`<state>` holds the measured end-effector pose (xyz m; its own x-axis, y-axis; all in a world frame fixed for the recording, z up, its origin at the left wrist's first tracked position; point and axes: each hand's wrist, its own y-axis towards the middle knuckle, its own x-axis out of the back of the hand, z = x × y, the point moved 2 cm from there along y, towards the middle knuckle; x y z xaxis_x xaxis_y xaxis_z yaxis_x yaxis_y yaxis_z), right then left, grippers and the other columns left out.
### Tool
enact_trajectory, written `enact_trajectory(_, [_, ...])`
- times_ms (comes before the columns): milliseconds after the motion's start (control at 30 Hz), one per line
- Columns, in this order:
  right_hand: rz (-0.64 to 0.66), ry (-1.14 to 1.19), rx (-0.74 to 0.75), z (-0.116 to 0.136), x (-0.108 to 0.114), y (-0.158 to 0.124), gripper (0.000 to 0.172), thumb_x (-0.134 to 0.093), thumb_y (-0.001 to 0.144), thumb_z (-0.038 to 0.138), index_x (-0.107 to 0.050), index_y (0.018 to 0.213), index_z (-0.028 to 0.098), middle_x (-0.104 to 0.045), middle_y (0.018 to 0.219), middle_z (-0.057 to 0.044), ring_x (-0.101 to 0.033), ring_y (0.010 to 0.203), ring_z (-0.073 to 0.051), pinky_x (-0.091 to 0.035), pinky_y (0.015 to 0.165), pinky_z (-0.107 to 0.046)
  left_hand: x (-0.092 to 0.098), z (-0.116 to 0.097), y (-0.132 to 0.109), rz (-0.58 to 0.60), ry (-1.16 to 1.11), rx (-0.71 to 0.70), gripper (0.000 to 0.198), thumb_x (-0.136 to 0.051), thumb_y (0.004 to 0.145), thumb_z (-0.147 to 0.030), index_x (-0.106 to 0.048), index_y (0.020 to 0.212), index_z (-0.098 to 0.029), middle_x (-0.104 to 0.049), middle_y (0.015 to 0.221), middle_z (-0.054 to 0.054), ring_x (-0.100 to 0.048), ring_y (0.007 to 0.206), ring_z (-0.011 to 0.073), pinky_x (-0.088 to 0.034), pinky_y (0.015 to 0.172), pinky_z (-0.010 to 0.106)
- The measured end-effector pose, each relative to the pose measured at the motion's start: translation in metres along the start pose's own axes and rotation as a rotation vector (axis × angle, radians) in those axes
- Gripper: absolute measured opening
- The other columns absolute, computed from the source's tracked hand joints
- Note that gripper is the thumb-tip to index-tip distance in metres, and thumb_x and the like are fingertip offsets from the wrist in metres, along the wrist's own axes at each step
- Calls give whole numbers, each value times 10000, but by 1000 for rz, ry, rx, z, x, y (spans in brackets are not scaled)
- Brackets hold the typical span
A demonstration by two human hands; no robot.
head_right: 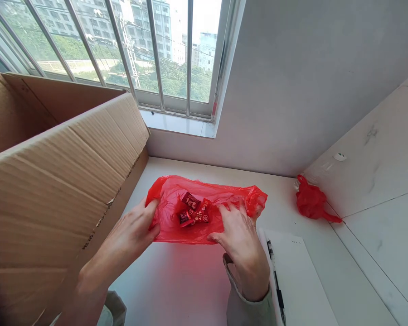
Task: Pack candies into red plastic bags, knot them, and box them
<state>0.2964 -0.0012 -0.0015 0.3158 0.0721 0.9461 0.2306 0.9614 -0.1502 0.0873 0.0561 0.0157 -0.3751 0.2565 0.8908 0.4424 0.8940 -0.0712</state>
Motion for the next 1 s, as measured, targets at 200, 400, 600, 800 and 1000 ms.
enact_trajectory(200, [19,9,114,4,-2,-7,548,-618,783,261,-561,1327,290,-620,1260,-60,-430,1302,-314,-293,1086,-528,-4,-4,-6,-40,-97,-114,200,-353,845,-35,-348,819,-233,-462,897,3,-446,703,164,-326,622,295])
enact_trajectory(400, [38,-67,219,25,-21,20,354,-508,887,167,-641,1197,274,-690,1162,-71,-556,1189,-299,-103,1127,-651,-8,-1,-6,-4,-45,-128,224,-351,815,-12,-380,853,-231,-459,889,6,-427,653,159,-306,579,292])
enact_trajectory(600, [83,-28,253,31,-43,49,281,-494,830,95,-685,1024,168,-695,1108,-96,-632,1027,-255,-406,940,-400,-8,-7,-8,38,-46,-139,303,-317,846,1,-475,994,-212,-481,968,36,-494,739,171,-372,655,295])
enact_trajectory(800, [92,56,222,26,-54,54,221,-575,781,67,-654,970,147,-695,1028,-94,-627,857,-186,-397,672,-259,-6,-11,-8,111,-12,-99,330,-312,846,21,-499,1011,-194,-476,962,46,-514,760,180,-387,658,294])
enact_trajectory(1000, [104,120,276,25,-56,57,262,-622,830,190,-645,1091,190,-692,1032,-100,-630,910,-206,-408,705,-260,-8,-5,-9,73,4,-105,303,-340,882,-20,-505,1054,-206,-488,1018,49,-498,761,175,-378,652,299])
